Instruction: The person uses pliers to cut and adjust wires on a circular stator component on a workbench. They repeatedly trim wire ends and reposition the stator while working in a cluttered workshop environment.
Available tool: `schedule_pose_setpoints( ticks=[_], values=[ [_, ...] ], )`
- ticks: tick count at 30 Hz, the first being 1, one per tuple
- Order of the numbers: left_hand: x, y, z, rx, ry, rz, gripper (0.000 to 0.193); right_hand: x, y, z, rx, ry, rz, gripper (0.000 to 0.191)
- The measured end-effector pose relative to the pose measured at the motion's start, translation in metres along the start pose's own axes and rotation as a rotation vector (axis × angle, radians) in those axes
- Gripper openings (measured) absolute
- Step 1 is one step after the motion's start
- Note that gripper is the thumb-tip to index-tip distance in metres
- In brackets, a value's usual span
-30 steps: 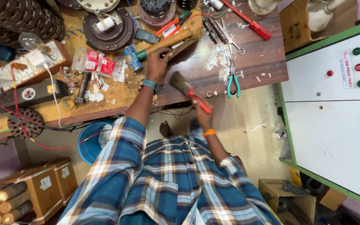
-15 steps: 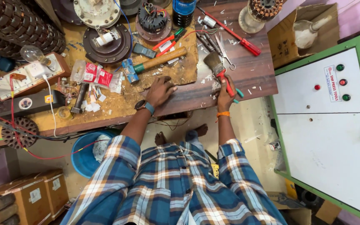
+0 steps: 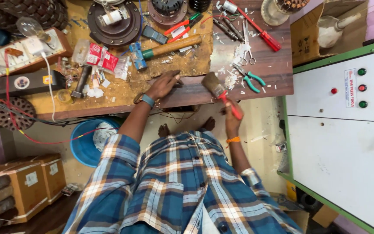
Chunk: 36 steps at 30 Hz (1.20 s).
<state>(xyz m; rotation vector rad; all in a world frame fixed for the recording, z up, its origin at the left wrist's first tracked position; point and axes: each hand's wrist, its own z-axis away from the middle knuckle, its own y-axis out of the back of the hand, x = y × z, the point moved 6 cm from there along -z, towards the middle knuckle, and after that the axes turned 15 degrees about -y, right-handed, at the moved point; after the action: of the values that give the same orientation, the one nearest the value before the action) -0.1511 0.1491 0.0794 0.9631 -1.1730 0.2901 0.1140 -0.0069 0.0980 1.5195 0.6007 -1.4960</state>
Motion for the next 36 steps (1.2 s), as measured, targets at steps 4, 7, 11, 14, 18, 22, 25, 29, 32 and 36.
schedule_pose_setpoints(
  ticks=[4, 7, 11, 14, 18, 22, 25, 29, 32, 36],
  values=[
    [-0.003, -0.002, 0.000, 0.012, -0.063, -0.040, 0.068, -0.005, 0.010, -0.019, 0.023, -0.067, -0.028, 0.030],
    [-0.002, -0.002, -0.006, -0.001, -0.039, -0.007, 0.067, -0.021, 0.027, -0.062, 0.110, -0.049, -0.043, 0.030],
    [0.016, 0.011, -0.009, 0.163, -0.086, -0.109, 0.055, -0.040, 0.060, -0.097, 0.136, -0.048, -0.300, 0.035],
    [0.021, 0.012, 0.001, 0.317, 0.003, -0.063, 0.054, -0.031, 0.092, -0.117, 0.172, -0.320, -0.579, 0.047],
    [0.019, -0.013, 0.014, 0.351, 0.135, 0.112, 0.063, -0.014, 0.087, -0.139, -0.087, -0.742, -0.960, 0.065],
    [0.012, -0.048, 0.036, 0.410, 0.284, 0.285, 0.072, -0.008, 0.082, -0.118, -0.491, -0.820, -0.801, 0.068],
    [0.013, -0.069, 0.046, 0.542, 0.221, 0.334, 0.072, -0.012, 0.118, -0.140, -0.413, -0.749, -0.447, 0.059],
    [-0.001, -0.118, 0.070, 0.617, 0.319, 0.532, 0.071, -0.040, 0.162, -0.265, -0.070, -0.407, -0.272, 0.050],
    [0.001, -0.130, 0.092, 0.650, 0.326, 0.455, 0.066, -0.060, 0.137, -0.355, -0.195, -0.491, -0.347, 0.061],
    [0.015, -0.124, 0.114, 0.715, 0.373, 0.343, 0.059, -0.099, 0.079, -0.405, -0.388, -0.582, -0.201, 0.071]
  ],
)
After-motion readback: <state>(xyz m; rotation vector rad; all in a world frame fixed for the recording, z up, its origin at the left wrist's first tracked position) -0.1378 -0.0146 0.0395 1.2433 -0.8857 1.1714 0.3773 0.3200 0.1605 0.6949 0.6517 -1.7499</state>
